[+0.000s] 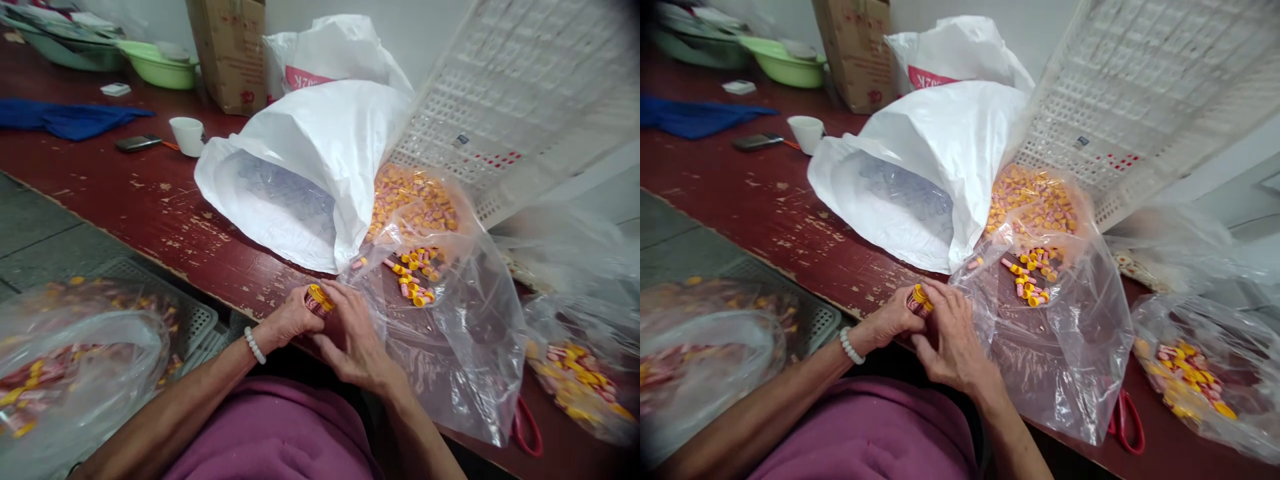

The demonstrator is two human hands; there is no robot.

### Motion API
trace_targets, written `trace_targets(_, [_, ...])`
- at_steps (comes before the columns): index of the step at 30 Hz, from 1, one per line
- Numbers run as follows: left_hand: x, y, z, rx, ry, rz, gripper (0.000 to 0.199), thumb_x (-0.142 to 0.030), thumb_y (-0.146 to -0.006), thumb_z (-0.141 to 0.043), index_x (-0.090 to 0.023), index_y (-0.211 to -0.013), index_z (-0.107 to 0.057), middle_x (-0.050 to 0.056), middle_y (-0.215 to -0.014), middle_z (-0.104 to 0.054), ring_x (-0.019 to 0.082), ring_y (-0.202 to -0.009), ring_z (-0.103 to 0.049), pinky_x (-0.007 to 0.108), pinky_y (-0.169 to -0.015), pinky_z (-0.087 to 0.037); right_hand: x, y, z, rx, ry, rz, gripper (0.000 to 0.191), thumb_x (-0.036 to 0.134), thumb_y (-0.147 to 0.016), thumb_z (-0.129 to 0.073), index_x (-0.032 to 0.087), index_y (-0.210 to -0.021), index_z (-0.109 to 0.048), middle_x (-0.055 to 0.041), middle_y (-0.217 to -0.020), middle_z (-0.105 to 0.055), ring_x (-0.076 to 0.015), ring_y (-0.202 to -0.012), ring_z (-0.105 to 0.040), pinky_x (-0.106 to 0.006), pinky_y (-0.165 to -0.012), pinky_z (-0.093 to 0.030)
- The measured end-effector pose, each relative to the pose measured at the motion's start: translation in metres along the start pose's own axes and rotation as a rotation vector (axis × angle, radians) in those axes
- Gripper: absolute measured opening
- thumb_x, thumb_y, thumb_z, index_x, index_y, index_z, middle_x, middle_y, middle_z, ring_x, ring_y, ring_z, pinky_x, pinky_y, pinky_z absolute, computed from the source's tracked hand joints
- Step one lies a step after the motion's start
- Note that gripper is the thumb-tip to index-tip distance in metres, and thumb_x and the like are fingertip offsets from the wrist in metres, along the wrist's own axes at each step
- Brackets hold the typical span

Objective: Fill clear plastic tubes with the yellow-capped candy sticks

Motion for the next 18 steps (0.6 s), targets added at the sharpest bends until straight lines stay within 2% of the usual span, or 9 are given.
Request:
trace_targets(3, [0.000, 0.008, -0.001, -0.021, 0.166, -0.007, 0.033, -0.001, -0.042, -0.053, -0.015, -0.073, -0.052, -0.005, -0.062, -0.050, 0.008, -0.054, -0.042, 0.020, -0.047, -0.033, 0.004, 0.001, -0.018, -0.073, 0.064, 0.070, 0.075, 0.029, -0.070, -0.068, 0.019, -0.135, -0.033, -0.0130, -0.125, -0.051, -0.0296, -0.114, -0.048, -0.049, -0.094, -0.041])
trace_targets(6, [-0.003, 0.018, 0.002, -0.062, 0.286, -0.039, 0.030, 0.001, -0.039, -0.055, -0.014, -0.065, -0.051, -0.004, -0.063, -0.051, 0.009, -0.059, -0.045, 0.021, -0.052, -0.036, 0.012, -0.003, -0.034, -0.185, 0.089, 0.156, 0.064, 0.027, -0.075, -0.066, 0.021, -0.131, -0.037, -0.0125, -0.115, -0.057, -0.0282, -0.106, -0.053, -0.046, -0.088, -0.046])
trace_targets(9, [-0.001, 0.035, 0.022, -0.101, 0.365, -0.081, 0.027, 0.000, -0.040, -0.058, -0.014, -0.062, -0.051, -0.004, -0.061, -0.049, 0.010, -0.059, -0.046, 0.021, -0.052, -0.037, 0.029, -0.017, -0.053, -0.116, 0.078, 0.239, 0.061, 0.032, -0.077, -0.064, 0.023, -0.132, -0.038, -0.0126, -0.116, -0.056, -0.0292, -0.106, -0.053, -0.048, -0.088, -0.046])
trace_targets(11, [0.009, 0.057, 0.050, -0.187, 0.395, -0.046, 0.027, -0.002, -0.041, -0.059, -0.014, -0.065, -0.053, -0.003, -0.062, -0.051, 0.009, -0.054, -0.046, 0.021, -0.046, -0.034, 0.040, -0.028, -0.062, -0.027, -0.006, 0.250, 0.069, 0.041, -0.076, -0.065, 0.022, -0.135, -0.035, -0.0146, -0.126, -0.048, -0.0313, -0.115, -0.048, -0.051, -0.092, -0.044])
trace_targets(13, [0.027, 0.089, 0.091, -0.354, 0.403, 0.011, 0.033, -0.005, -0.043, -0.060, -0.014, -0.074, -0.058, -0.002, -0.067, -0.056, 0.007, -0.047, -0.044, 0.020, -0.040, -0.031, 0.044, -0.035, -0.063, -0.010, -0.077, 0.200, 0.078, 0.050, -0.074, -0.064, 0.021, -0.138, -0.031, -0.0164, -0.136, -0.037, -0.0338, -0.125, -0.039, -0.054, -0.098, -0.040])
trace_targets(14, [0.038, 0.109, 0.117, -0.481, 0.397, 0.038, 0.038, -0.006, -0.044, -0.060, -0.015, -0.081, -0.060, -0.002, -0.070, -0.058, 0.006, -0.044, -0.043, 0.020, -0.038, -0.030, 0.042, -0.037, -0.061, -0.028, -0.088, 0.161, 0.080, 0.052, -0.074, -0.064, 0.021, -0.139, -0.030, -0.0165, -0.138, -0.034, -0.0345, -0.127, -0.035, -0.055, -0.100, -0.038])
trace_targets(16, [0.065, 0.155, 0.175, -0.836, 0.400, 0.091, 0.044, -0.009, -0.045, -0.060, -0.017, -0.089, -0.060, -0.003, -0.071, -0.058, 0.006, -0.044, -0.044, 0.019, -0.039, -0.032, 0.032, -0.037, -0.056, -0.061, -0.074, 0.081, 0.071, 0.052, -0.077, -0.061, 0.024, -0.137, -0.035, -0.0147, -0.138, -0.035, -0.0336, -0.127, -0.036, -0.056, -0.102, -0.037])
trace_targets(17, [0.082, 0.179, 0.202, -1.013, 0.397, 0.184, 0.039, -0.009, -0.046, -0.061, -0.016, -0.084, -0.059, -0.004, -0.069, -0.058, 0.006, -0.045, -0.046, 0.019, -0.041, -0.034, 0.026, -0.036, -0.055, -0.054, -0.071, 0.050, 0.063, 0.049, -0.079, -0.060, 0.025, -0.134, -0.040, -0.0134, -0.136, -0.038, -0.0324, -0.125, -0.039, -0.054, -0.101, -0.039])
trace_targets(18, [0.096, 0.197, 0.224, -1.088, 0.393, 0.249, 0.030, -0.010, -0.048, -0.062, -0.015, -0.077, -0.057, -0.004, -0.063, -0.056, 0.006, -0.044, -0.046, 0.018, -0.041, -0.033, 0.021, -0.034, -0.056, -0.031, -0.079, 0.030, 0.055, 0.047, -0.080, -0.058, 0.026, -0.130, -0.044, -0.0122, -0.133, -0.041, -0.0310, -0.123, -0.043, -0.053, -0.099, -0.041])
Point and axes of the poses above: each hand's wrist, its own y-axis away from the middle knuckle, its own z-axis out of the back of the hand, x = y × z, the point moved 5 cm from there along -y, towards the middle knuckle
